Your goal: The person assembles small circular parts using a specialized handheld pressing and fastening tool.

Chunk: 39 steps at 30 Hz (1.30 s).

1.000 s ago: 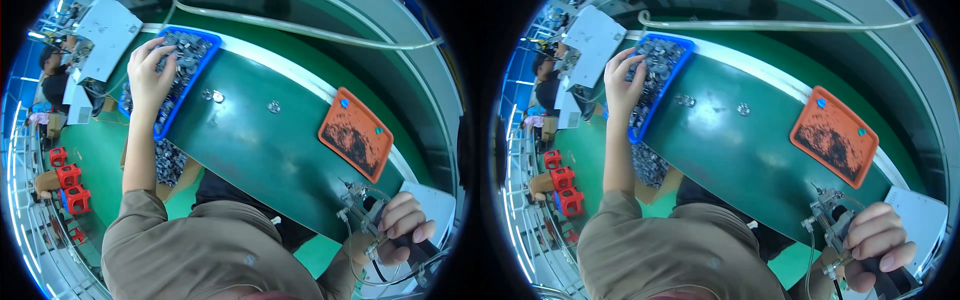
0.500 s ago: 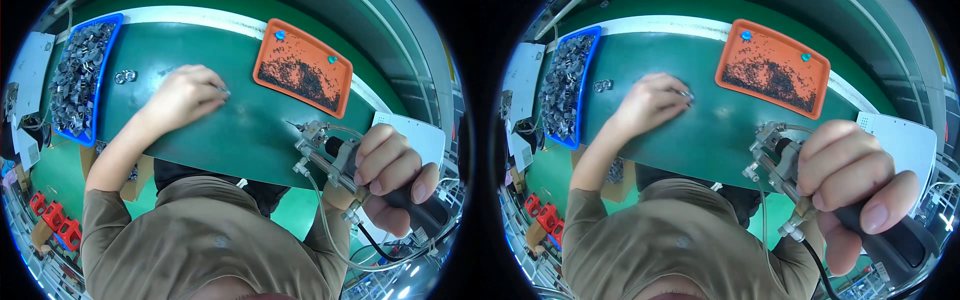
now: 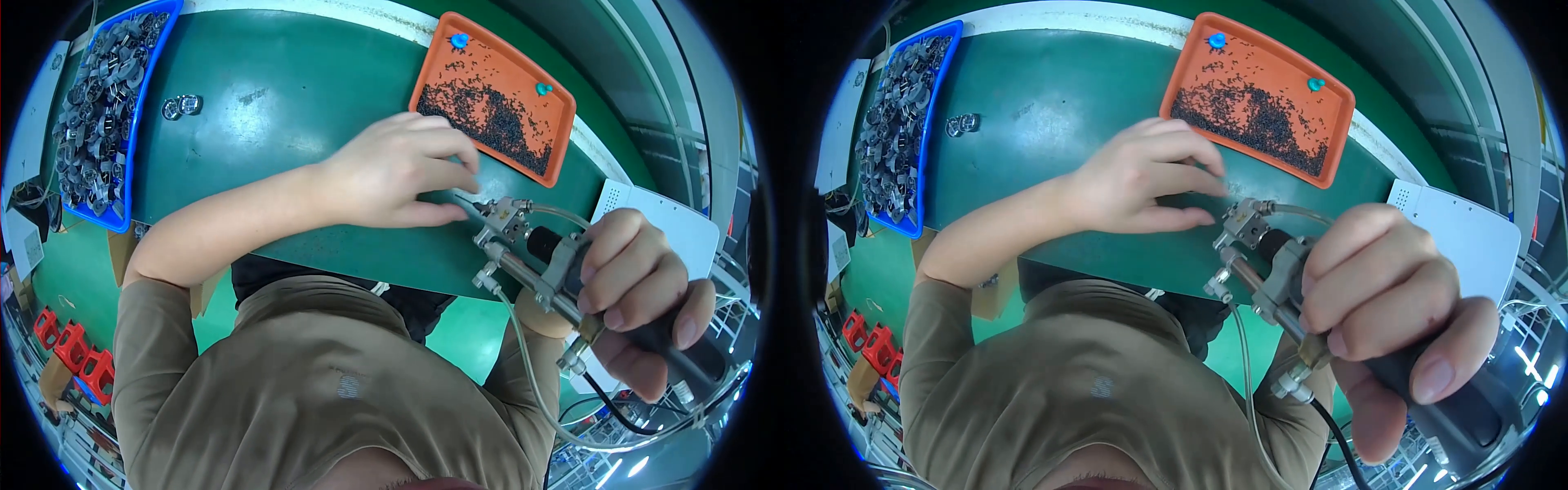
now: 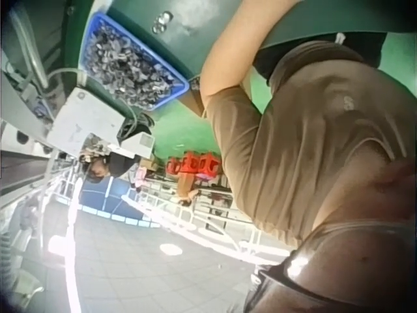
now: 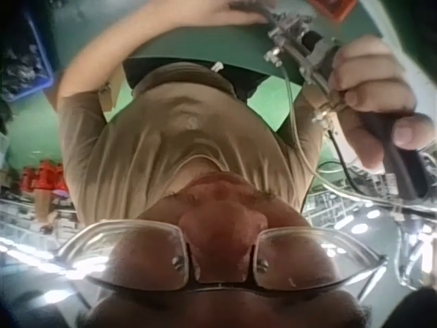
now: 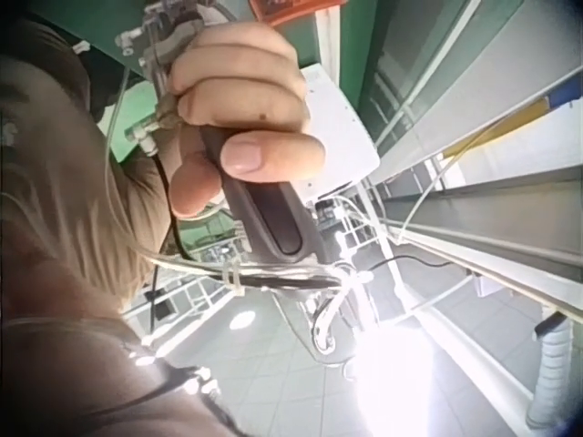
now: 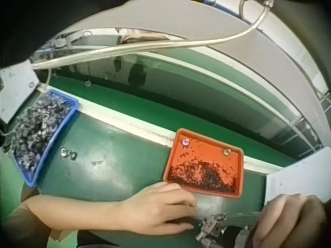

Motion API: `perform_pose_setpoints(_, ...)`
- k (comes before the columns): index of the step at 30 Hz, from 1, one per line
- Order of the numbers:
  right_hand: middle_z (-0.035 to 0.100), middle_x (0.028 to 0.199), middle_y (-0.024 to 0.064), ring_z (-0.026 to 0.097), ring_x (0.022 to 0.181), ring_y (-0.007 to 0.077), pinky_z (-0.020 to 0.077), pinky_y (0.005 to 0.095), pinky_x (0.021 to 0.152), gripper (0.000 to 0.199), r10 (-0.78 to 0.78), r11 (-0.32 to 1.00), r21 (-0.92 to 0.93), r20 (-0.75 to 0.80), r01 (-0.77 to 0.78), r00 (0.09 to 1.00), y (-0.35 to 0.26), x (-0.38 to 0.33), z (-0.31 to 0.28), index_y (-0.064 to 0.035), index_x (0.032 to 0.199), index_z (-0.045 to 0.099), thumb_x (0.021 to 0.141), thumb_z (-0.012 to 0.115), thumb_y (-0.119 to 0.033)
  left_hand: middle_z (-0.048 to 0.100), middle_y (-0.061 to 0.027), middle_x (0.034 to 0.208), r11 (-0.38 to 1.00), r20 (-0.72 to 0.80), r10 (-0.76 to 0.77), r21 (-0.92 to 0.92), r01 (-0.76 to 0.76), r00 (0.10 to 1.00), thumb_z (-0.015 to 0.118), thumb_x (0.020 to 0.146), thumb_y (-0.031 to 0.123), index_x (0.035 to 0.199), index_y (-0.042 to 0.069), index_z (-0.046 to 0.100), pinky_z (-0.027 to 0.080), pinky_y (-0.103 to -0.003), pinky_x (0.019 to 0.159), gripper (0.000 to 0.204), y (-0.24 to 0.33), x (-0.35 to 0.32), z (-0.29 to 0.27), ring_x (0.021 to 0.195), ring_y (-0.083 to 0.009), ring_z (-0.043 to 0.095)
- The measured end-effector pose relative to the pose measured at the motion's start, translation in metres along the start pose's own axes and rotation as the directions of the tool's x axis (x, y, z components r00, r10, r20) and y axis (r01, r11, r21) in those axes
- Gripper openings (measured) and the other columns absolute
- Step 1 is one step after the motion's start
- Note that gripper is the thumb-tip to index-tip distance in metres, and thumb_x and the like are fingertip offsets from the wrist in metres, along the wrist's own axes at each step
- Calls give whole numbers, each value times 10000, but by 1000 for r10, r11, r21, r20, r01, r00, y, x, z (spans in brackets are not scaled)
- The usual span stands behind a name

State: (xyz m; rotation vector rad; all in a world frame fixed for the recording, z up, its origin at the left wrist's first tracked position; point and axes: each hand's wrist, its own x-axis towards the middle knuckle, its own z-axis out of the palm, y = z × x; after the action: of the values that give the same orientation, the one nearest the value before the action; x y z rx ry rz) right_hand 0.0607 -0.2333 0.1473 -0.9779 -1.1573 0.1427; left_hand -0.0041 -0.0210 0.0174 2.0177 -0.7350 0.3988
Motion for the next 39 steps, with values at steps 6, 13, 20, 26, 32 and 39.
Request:
perform_pose_setpoints(6, 603, 757, -15, 577, 573, 127, 414, 305, 644, 497, -62, 996, 64, -2, 62, 998, -3, -2, 4, -130, 1208, 604, 925, 774, -501, 692, -6, 1033, 973, 60, -7, -228, 20, 998, 827, 794, 122, 1036, 96, 745, 493, -393, 892, 256, -2, 4, 10, 992, -251, 640)
perform_pose_setpoints(13, 583, 804, 0, 553, 631, 152, 384, 338, 705, 489, -72, 997, 18, -185, 77, 980, -12, -6, 11, -115, 1218, 600, 950, 738, -500, 732, -31, 1023, 937, -22, -28, -348, 19, 999, 800, 861, 71, 959, 70, 758, 497, -388, 901, 107, -8, 4, 13, 994, -240, 666)
perform_pose_setpoints(20, 567, 857, 6, 534, 679, 178, 353, 377, 731, 580, -23, 998, -61, -225, 10, 974, -27, -13, -1, -107, 1299, 589, 997, 607, -602, 660, -27, 1051, 996, -92, 14, -83, -22, 996, 821, 794, 101, 972, 97, 712, 488, -403, 874, 208, -17, -8, -1, 1016, -257, 632)
perform_pose_setpoints(26, 552, 907, 31, 534, 685, 200, 353, 410, 732, 614, 40, 996, -74, -116, -49, 992, -23, -11, -14, -117, 1364, 515, 1008, 584, -612, 593, -25, 974, 992, 77, 118, 25, -120, 990, 817, 756, 120, 913, 122, 669, 478, -399, 832, 216, -31, -18, -10, 975, -255, 619)
perform_pose_setpoints(32, 546, 914, 34, 539, 692, 205, 353, 410, 718, 633, -25, 992, -122, -79, 15, 997, -23, -12, -9, -108, 1394, 508, 1023, 545, -620, 631, -40, 1046, 995, -138, 62, -73, -72, 988, 808, 798, 98, 964, 107, 709, 503, -383, 832, 193, -8, 4, 10, 978, -266, 632)
perform_pose_setpoints(39, 616, 896, 46, 558, 684, 201, 421, 400, 694, 564, -314, 895, -395, -227, 207, 922, -52, 16, -42, -119, 1349, 574, 1071, 447, -593, 702, -29, 1148, 274, 281, -527, -837, 473, 802, 679, 1003, 106, 1204, 16, 691, 534, -295, 915, 220, 48, 51, 21, 1048, -88, 650)
